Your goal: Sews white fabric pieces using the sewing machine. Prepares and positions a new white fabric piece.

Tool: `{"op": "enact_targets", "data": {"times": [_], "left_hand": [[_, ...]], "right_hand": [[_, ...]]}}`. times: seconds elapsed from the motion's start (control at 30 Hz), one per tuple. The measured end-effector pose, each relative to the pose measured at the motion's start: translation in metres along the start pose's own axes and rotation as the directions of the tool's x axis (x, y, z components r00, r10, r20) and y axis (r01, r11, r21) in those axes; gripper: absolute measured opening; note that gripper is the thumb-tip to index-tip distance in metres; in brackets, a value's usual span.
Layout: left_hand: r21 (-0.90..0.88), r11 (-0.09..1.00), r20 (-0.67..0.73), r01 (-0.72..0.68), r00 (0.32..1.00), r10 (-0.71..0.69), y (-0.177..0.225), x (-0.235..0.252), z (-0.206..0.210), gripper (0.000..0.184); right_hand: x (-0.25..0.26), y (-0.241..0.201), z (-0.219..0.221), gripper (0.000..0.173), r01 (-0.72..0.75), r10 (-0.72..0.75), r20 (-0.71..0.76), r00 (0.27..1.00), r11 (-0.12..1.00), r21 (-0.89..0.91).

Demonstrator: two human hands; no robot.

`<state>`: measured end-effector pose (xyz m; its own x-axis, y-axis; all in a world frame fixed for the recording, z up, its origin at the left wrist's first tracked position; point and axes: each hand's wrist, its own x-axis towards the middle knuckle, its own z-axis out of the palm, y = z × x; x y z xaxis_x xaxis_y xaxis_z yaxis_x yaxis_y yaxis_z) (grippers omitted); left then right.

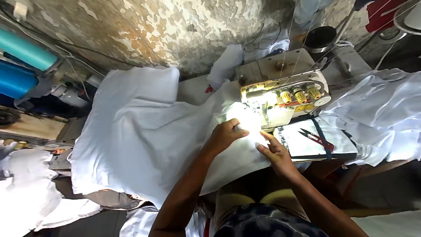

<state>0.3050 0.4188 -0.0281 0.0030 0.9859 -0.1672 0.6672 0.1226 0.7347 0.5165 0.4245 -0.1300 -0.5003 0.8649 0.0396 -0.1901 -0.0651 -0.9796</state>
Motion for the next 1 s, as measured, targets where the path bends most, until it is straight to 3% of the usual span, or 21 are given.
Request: {"op": "enact_targets", "data": {"times": [0.07,0.13,0.23,0.3,0.43,0.53,1.0], "left_hand": [[0.043,0.996,-0.223,-0.075,0.971,0.083,0.0,0.005,0.02,0.02],[0.19,0.967,-0.39,-0.171,0.891,0.234,-0.005,0.014,0.041,0.017],[0.408,0.888,-0.502,-0.212,0.76,0.413,-0.016,0.029,0.062,0.013],[0.46,0.865,-0.516,-0.202,0.732,0.445,-0.023,0.035,0.068,0.013],[0.441,0.866,-0.516,-0.235,0.723,0.459,-0.036,0.045,0.069,0.012],[0.396,0.879,-0.493,-0.267,0.745,0.449,-0.04,0.043,0.066,0.009],[0.43,0.878,-0.489,-0.21,0.764,0.422,-0.036,0.031,0.069,0.011]], "right_hand": [[0.009,0.011,0.002,0.055,-0.065,0.064,-0.088,0.994,0.998,-0.012],[0.018,0.018,0.003,0.059,-0.127,0.133,-0.146,0.98,0.991,0.051],[0.027,0.025,0.003,0.036,-0.185,0.205,-0.191,0.96,0.975,0.121],[0.03,0.028,0.0,0.021,-0.194,0.206,-0.153,0.966,0.977,0.094],[0.029,0.037,-0.007,0.007,-0.183,0.179,-0.056,0.982,0.981,-0.06],[0.018,0.039,-0.01,0.013,-0.191,0.198,0.036,0.98,0.971,-0.143],[-0.003,0.034,-0.002,0.008,-0.243,0.244,0.038,0.969,0.969,-0.047]]}}
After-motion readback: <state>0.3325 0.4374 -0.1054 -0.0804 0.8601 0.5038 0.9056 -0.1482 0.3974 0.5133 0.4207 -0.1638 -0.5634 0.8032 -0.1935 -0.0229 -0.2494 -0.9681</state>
